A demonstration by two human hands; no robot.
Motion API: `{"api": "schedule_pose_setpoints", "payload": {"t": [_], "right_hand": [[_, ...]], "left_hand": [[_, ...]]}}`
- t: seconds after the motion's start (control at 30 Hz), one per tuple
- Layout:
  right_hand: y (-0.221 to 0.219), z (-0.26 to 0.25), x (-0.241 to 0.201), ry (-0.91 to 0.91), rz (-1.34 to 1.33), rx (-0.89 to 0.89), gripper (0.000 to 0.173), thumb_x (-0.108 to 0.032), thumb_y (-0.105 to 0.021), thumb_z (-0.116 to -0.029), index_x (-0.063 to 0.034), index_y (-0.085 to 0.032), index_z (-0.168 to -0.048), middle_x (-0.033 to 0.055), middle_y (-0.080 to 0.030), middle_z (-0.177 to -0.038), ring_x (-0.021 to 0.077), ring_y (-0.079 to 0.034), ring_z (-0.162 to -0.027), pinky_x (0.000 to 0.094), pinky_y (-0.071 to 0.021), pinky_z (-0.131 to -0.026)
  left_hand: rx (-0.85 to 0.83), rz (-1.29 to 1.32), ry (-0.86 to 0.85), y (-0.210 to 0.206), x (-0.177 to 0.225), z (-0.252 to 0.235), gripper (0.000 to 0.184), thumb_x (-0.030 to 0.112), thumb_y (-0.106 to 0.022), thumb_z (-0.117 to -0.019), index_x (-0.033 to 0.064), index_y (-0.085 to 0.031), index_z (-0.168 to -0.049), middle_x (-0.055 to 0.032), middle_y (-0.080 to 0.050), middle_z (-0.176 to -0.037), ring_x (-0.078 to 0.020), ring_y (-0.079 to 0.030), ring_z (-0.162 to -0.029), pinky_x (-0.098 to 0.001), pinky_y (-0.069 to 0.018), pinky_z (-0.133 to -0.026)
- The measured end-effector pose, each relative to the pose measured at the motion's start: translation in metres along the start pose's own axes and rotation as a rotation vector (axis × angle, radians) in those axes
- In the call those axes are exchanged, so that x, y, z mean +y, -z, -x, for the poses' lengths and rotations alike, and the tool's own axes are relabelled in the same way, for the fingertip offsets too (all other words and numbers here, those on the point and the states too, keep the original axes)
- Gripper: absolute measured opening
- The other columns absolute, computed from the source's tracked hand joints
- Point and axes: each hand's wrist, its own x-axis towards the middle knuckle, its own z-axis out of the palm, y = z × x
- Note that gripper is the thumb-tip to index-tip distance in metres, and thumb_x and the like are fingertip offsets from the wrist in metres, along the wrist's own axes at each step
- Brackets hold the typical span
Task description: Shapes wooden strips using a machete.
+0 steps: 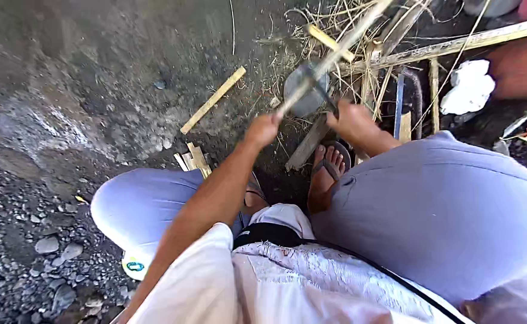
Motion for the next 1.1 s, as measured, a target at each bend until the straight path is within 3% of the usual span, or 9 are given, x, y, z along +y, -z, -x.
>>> {"api": "schedule_pose_setpoints", "payload": {"t": [0.2,0.27,0.37,0.47,0.63,0.8,0.97,1.03,1.1], "right_hand": [[-0.004,-0.017,0.010,-0.074,0.017,-0.080,0.051,-0.041,-0.050,-0.1059,0.0005,-0.054,-0.135,0.0311,-0.069,-0.105,0.0523,-0.068,-0.100,0.0719,-0.0513,-0.081],[-0.004,-0.014,0.011,-0.070,0.075,-0.041,0.050,-0.042,-0.049,-0.1057,0.0002,-0.056,-0.132,0.0320,-0.069,-0.102,0.0539,-0.068,-0.099,0.0722,-0.0514,-0.079],[0.001,-0.013,0.014,-0.042,0.167,-0.006,0.045,-0.040,-0.048,-0.1057,0.0005,-0.057,-0.123,0.0302,-0.069,-0.097,0.0532,-0.069,-0.097,0.0697,-0.0519,-0.077],[-0.001,-0.012,0.022,-0.016,0.178,-0.009,0.045,-0.041,-0.048,-0.1057,0.0006,-0.058,-0.120,0.0287,-0.069,-0.094,0.0514,-0.070,-0.095,0.0678,-0.0525,-0.076],[0.007,-0.004,0.022,0.064,-0.025,0.075,0.051,-0.044,-0.064,-0.1007,0.0004,-0.059,-0.125,0.0260,-0.069,-0.091,0.0474,-0.069,-0.087,0.0674,-0.0520,-0.076],[0.014,-0.011,0.027,0.136,-0.266,-0.012,0.053,-0.028,-0.074,-0.0956,0.0022,-0.054,-0.134,0.0256,-0.067,-0.104,0.0420,-0.068,-0.093,0.0649,-0.0524,-0.086],[0.015,0.012,0.016,0.133,-0.192,0.239,0.050,-0.035,-0.063,-0.0991,0.0041,-0.053,-0.129,0.0248,-0.068,-0.089,0.0439,-0.069,-0.079,0.0653,-0.0534,-0.072],[0.022,0.019,0.009,0.249,-0.208,0.419,0.050,-0.037,-0.060,-0.1000,0.0061,-0.054,-0.124,0.0204,-0.066,-0.082,0.0362,-0.068,-0.069,0.0576,-0.0552,-0.065],[0.020,0.018,0.009,0.327,-0.249,0.486,0.051,-0.040,-0.058,-0.1012,0.0068,-0.054,-0.121,0.0163,-0.065,-0.078,0.0285,-0.066,-0.063,0.0508,-0.0566,-0.061]], "left_hand": [[-0.173,0.111,0.095,-0.007,0.001,-0.010,0.069,0.048,-0.024,-0.1125,-0.0070,-0.064,-0.119,-0.0309,-0.065,-0.110,-0.0446,-0.064,-0.105,-0.0654,-0.0478,-0.093],[-0.210,0.183,0.129,-0.015,-0.001,-0.006,0.069,0.050,-0.020,-0.1123,-0.0062,-0.061,-0.112,-0.0225,-0.058,-0.090,-0.0357,-0.059,-0.080,-0.0556,-0.0497,-0.074],[-0.254,0.365,0.199,-0.024,0.003,-0.002,0.061,0.053,-0.019,-0.1116,0.0063,-0.051,-0.088,-0.0017,-0.037,-0.061,-0.0150,-0.037,-0.046,-0.0315,-0.0358,-0.046],[-0.271,0.405,0.218,-0.027,0.005,0.001,0.058,0.053,-0.021,-0.1116,0.0087,-0.049,-0.086,0.0000,-0.034,-0.059,-0.0138,-0.034,-0.045,-0.0297,-0.0333,-0.044],[-0.319,0.538,0.046,0.003,-0.004,-0.003,0.046,0.042,-0.031,-0.1132,0.0052,-0.059,-0.106,0.0007,-0.049,-0.066,-0.0105,-0.048,-0.052,-0.0278,-0.0478,-0.054],[-0.219,0.581,0.091,0.031,-0.007,-0.006,0.044,0.043,-0.032,-0.1128,0.0119,-0.052,-0.088,0.0051,-0.034,-0.057,-0.0073,-0.031,-0.043,-0.0229,-0.0296,-0.043],[-0.018,0.313,-0.121,0.070,0.015,0.007,0.040,0.036,-0.046,-0.1099,0.0020,-0.066,-0.104,-0.0035,-0.052,-0.071,-0.0123,-0.047,-0.058,-0.0323,-0.0438,-0.057],[0.091,0.158,-0.220,0.113,0.037,0.028,0.042,0.038,-0.058,-0.1047,0.0037,-0.061,-0.129,-0.0136,-0.068,-0.100,-0.0227,-0.067,-0.085,-0.0451,-0.0567,-0.080],[0.211,0.014,-0.249,0.157,0.050,0.054,0.064,0.048,-0.063,-0.0994,0.0085,-0.048,-0.148,-0.0168,-0.067,-0.124,-0.0297,-0.067,-0.111,-0.0534,-0.0536,-0.098]]}}
